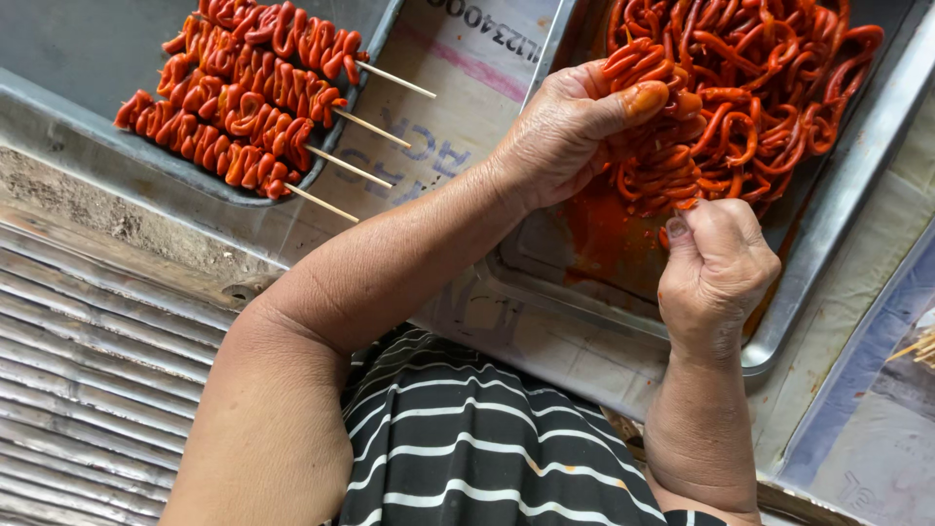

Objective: The person skewers long, thin strips of orange-colored food onto wooden sticks by hand, folding the food back and forth to create a dense, zigzag pattern on each skewer and placing the finished skewers onto a metal tray.

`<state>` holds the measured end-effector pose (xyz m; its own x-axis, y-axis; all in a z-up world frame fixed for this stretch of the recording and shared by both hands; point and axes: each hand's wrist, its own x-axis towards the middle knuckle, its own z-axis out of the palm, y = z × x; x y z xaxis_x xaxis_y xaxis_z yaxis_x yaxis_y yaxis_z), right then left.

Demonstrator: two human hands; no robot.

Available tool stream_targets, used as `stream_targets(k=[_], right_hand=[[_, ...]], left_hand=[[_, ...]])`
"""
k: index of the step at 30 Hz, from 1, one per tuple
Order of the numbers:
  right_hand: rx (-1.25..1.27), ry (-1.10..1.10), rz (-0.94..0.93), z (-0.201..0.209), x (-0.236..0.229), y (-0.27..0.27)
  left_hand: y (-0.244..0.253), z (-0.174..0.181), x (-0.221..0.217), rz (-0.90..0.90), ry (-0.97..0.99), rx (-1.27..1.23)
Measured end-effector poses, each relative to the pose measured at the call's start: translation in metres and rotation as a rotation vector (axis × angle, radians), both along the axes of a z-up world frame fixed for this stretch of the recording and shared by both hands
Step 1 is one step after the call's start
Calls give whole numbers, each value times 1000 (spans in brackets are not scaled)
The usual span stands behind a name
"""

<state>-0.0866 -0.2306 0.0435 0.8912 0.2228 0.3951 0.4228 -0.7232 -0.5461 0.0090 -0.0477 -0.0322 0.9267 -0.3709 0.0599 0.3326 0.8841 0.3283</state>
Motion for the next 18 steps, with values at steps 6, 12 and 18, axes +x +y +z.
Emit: stream_targets(k=[6, 12, 18], right_hand=[[-5, -22, 15, -3, 4, 1], [7, -26, 21, 3, 4, 3], [-7, -9, 32, 2, 0, 2]], left_hand=[[-8, -2, -2, -9, 9, 65], [16, 2, 15, 53, 9, 210], [23, 0, 19, 64, 9, 153]])
